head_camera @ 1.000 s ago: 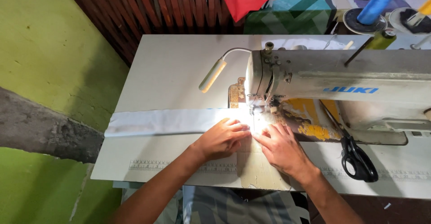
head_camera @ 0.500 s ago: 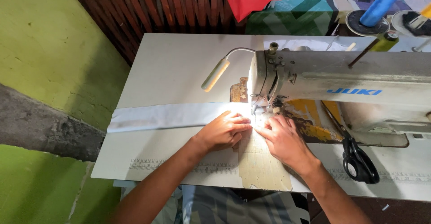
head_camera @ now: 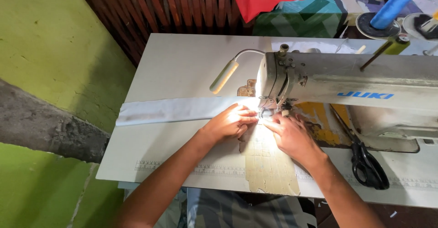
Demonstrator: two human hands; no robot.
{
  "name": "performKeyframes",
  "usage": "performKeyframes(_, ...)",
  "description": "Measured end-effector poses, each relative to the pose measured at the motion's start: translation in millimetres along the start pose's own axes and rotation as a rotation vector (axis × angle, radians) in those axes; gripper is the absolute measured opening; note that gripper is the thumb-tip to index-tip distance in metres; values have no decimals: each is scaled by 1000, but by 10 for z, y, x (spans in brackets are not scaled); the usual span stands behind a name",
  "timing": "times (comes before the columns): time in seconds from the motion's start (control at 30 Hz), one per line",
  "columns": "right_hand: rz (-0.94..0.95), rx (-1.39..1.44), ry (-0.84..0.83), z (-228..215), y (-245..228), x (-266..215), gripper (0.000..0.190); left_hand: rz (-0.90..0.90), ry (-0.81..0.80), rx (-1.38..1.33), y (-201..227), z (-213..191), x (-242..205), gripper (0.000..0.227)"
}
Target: Sewing fabric strips together using an industrial sewing machine and trimming them with scissors.
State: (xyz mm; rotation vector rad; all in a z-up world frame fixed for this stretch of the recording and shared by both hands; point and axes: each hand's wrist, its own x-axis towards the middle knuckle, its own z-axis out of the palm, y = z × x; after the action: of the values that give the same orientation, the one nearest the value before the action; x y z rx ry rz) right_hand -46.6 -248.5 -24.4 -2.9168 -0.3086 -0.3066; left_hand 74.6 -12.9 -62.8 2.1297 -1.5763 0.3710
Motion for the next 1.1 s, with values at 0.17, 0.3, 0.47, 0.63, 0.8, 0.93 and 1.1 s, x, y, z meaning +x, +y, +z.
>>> performKeyframes(0.17,-17,86,160,-329,110,-239,23,-55,-58,5,-7,-87,48,47)
performKeyframes(0.3,-210,41,268,-1034,165,-420,41,-29,-30,-45,76,-247,107,45)
performKeyframes(0.47,33,-104,445,-1045,943,-1095,33,-42,36,-118,157,-345,120,45)
performKeyframes(0.63,461,-92,537,-1106,1408,-1527,49,-7,57,-113,197,-383,132,47)
performKeyframes(0.8,190,-1031,166,-765,1887,-1848,31,-37,23,-67,224,-421,144,45)
performKeyframes(0.93,783,-261,39,-861,1657,-1602,52,-28,35,-79,252,-467,143,41)
performKeyframes(1.1,863,-288,50,-812,1700,-1600,52,16,54,-53,262,-452,148,35)
